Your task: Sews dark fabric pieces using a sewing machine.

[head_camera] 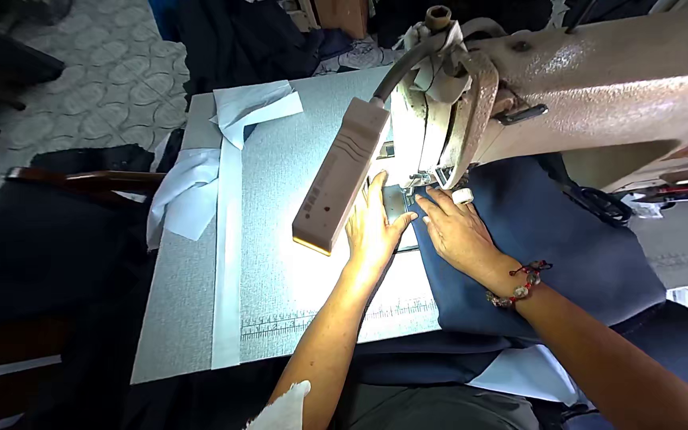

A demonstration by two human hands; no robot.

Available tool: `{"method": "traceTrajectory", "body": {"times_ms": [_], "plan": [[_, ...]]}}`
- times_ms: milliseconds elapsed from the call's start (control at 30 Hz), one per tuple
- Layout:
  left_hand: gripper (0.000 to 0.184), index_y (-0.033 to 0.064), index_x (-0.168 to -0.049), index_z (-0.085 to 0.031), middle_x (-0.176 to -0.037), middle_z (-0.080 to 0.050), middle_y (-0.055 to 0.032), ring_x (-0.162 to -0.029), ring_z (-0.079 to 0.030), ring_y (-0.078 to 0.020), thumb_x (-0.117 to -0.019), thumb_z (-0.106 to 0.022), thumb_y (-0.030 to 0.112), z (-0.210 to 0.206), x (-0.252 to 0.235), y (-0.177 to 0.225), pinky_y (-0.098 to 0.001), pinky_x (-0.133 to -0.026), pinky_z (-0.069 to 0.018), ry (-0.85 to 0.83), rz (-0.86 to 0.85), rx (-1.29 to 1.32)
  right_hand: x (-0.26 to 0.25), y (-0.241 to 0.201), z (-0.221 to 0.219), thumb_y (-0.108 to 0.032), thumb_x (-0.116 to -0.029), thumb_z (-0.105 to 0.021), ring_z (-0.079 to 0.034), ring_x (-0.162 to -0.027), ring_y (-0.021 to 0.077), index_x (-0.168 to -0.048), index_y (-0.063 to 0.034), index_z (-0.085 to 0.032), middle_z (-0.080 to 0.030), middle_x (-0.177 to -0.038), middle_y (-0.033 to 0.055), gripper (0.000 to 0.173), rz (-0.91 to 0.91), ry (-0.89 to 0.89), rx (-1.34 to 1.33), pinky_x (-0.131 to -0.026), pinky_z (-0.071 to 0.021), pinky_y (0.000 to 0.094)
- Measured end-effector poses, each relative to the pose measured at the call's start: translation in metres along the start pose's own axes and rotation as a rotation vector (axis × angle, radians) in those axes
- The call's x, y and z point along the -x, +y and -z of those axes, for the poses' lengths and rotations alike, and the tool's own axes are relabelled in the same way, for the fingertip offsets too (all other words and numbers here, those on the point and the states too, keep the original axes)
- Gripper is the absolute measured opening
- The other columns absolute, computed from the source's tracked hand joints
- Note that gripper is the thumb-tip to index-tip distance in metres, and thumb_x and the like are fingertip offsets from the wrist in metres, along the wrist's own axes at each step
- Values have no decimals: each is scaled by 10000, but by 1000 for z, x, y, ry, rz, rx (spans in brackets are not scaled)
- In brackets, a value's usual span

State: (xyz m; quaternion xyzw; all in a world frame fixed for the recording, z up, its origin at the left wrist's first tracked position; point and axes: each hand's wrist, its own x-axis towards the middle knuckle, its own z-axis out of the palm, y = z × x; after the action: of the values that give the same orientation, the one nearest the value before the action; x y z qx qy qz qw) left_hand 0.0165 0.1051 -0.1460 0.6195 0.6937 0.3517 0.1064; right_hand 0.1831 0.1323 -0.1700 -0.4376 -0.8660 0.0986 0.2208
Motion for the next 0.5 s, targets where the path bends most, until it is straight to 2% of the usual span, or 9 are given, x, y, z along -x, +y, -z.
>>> {"method": "traceTrajectory", "body": {"times_ms": [133, 200, 300, 433, 500], "plan": [[841, 93, -1505, -481, -1589, -386, -236, -1508, -240, -485, -795, -865, 328, 0, -1, 0, -687, -1111, -272, -22, 50, 9, -9, 3, 3, -153, -1036, -485, -509, -1373, 450, -1386, -28, -621, -585, -1436, 220, 396, -12, -34, 1, -1127, -379, 610], [881, 104, -1535, -446, -1608, -364, -225, -1520, -213, -480, -797, -863, 344, 0, -1, 0, -697, -1117, -252, -38, 71, 1, -13, 2, 4, -154, -1042, -486, -512, -1370, 448, -1391, -27, -617, -592, -1428, 220, 394, -20, -42, -1, -1130, -376, 609], [952, 100, -1573, -388, -1618, -354, -219, -1520, -214, -482, -790, -867, 354, -1, -1, 2, -694, -1112, -264, -37, 87, -7, -16, 4, 4, -167, -1051, -491, -515, -1364, 454, -1370, -16, -628, -611, -1392, 235, 379, -28, -24, -20, -1139, -372, 608], [973, 115, -1581, -373, -1630, -339, -204, -1528, -214, -459, -786, -872, 369, -2, -2, 2, -682, -1123, -263, -33, 105, -11, -24, 6, 7, -156, -1050, -493, -505, -1368, 453, -1336, 4, -639, -601, -1388, 259, 359, -36, -29, -65, -1156, -352, 594], [1007, 120, -1600, -334, -1642, -316, -203, -1530, -206, -460, -788, -868, 385, -2, -2, 2, -683, -1125, -258, -53, 121, -21, -33, 15, -1, -178, -1054, -460, -503, -1384, 426, -1323, -5, -652, -615, -1387, 235, 373, -29, -41, -54, -1181, -333, 563]]}}
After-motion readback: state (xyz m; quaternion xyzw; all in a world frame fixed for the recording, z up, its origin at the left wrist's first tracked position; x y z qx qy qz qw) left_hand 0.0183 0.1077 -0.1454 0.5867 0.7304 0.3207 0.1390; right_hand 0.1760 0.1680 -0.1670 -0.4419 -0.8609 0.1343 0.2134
